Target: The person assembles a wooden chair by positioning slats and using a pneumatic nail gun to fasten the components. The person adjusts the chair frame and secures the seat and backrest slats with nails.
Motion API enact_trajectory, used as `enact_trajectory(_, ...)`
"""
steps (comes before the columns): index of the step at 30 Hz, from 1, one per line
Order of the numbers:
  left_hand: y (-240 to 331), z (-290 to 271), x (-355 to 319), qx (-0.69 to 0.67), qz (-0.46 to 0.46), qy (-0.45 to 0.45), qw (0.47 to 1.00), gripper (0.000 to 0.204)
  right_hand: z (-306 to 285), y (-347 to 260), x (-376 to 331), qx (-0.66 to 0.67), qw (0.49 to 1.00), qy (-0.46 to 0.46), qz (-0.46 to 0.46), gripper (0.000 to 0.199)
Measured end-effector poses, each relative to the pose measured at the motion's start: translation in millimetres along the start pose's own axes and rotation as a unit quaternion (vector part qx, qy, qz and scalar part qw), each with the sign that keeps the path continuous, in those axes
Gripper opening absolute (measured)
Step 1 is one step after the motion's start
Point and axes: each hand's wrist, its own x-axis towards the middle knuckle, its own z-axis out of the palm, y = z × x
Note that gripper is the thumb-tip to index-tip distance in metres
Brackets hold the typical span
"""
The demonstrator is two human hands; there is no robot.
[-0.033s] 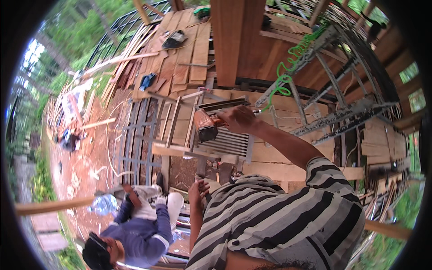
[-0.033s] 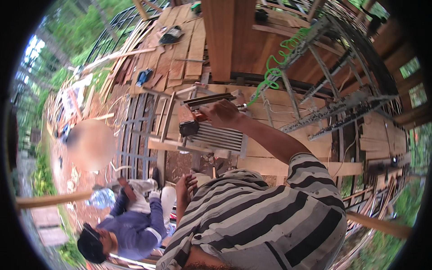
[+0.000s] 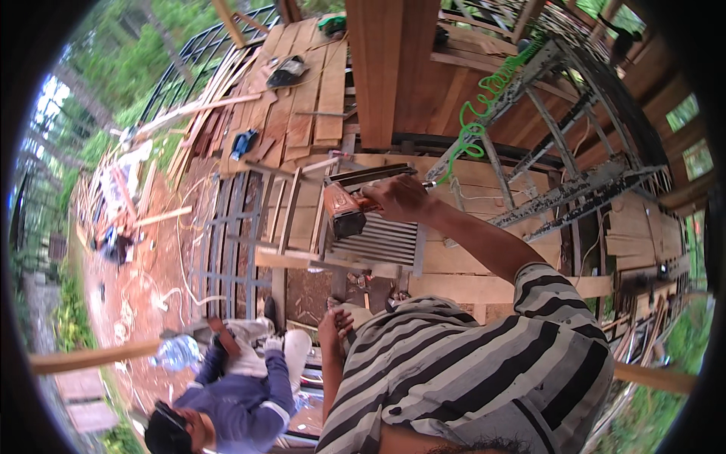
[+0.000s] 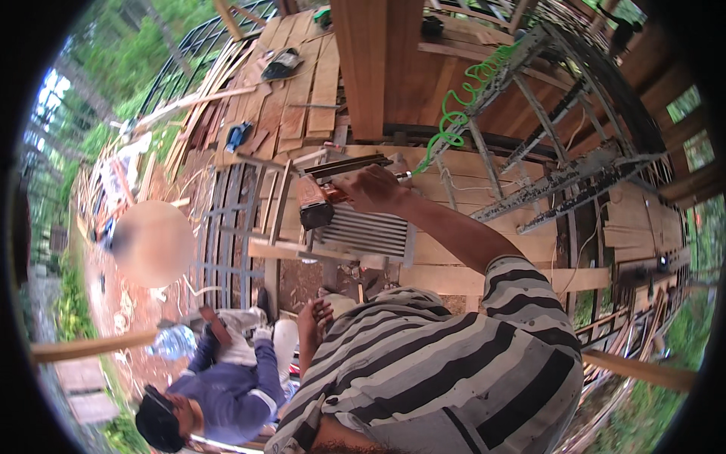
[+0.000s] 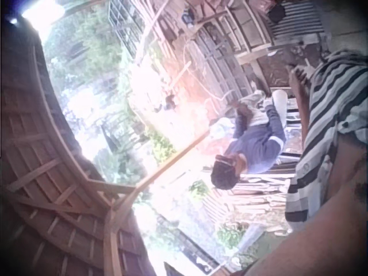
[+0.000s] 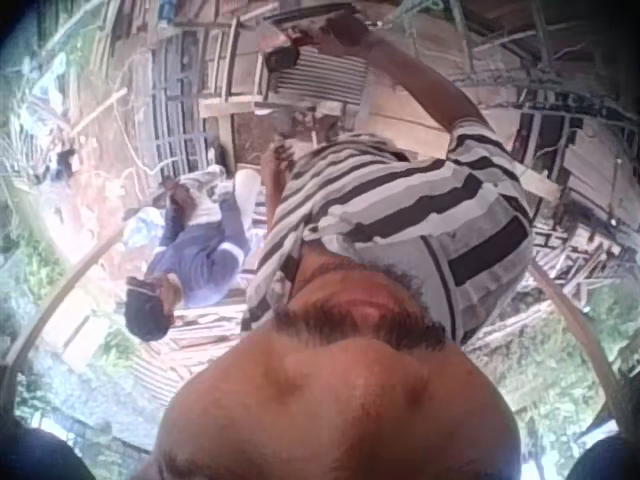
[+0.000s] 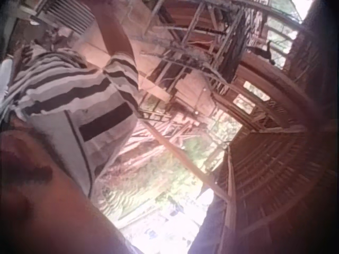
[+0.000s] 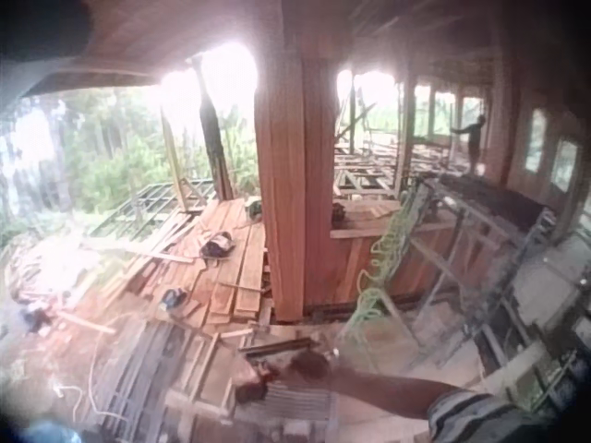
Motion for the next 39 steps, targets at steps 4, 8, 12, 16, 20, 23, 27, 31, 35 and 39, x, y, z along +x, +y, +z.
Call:
enact_trajectory(4, 15.8, -24.3, 28.2, -0.008, -0.030, -0.023, 0.999, 0.040, -5.3, 3.5, 54.0, -0.024, 0.997, 0.073, -0.019, 0.015)
enact_trajectory(8, 52.9, -68.6, 73.8, 0.032, -0.023, -0.039, 0.998, 0.037, 27.3, 4.1, 110.8, -0.024, 0.997, 0.058, 0.041, 0.016)
enact_trajectory(12, 80.5, -122.3, 125.7, 0.045, 0.007, -0.019, 0.999, 0.035, 78.3, 21.6, 131.4, -0.037, 0.988, -0.067, 0.138, 0.019)
enact_trajectory(16, 76.5, -168.4, 153.8, 0.077, -0.014, 0.062, 0.995, 0.032, 118.1, 45.9, 103.4, -0.152, 0.937, -0.227, 0.218, 0.024)
enact_trajectory(20, 4.6, -216.7, 171.4, 0.099, -0.020, 0.095, 0.990, 0.026, 161.6, 127.2, 18.6, -0.158, 0.901, -0.358, 0.185, 0.021)
enact_trajectory(23, -41.2, -217.7, 154.7, 0.101, -0.090, 0.128, 0.983, 0.022, 181.7, 195.4, -42.4, -0.171, 0.899, -0.366, 0.169, 0.018)
enact_trajectory(27, -110.9, -183.5, 121.8, 0.146, -0.113, 0.183, 0.966, 0.023, 179.1, 292.8, -107.7, -0.161, 0.879, -0.384, 0.230, 0.019)
enact_trajectory(31, -223.1, -149.2, 126.4, 0.144, -0.109, 0.255, 0.950, 0.018, 221.6, 411.4, -114.5, -0.171, 0.891, -0.396, 0.144, 0.020)
enact_trajectory(35, -287.2, -53.2, 148.3, 0.492, -0.049, 0.217, 0.842, 0.024, 277.7, 508.3, -118.2, -0.394, 0.853, -0.341, -0.019, 0.019)
enact_trajectory(39, -290.0, 15.7, 198.0, 0.505, -0.174, 0.231, 0.813, 0.041, 328.6, 604.2, -120.8, -0.424, 0.851, -0.307, -0.031, 0.022)
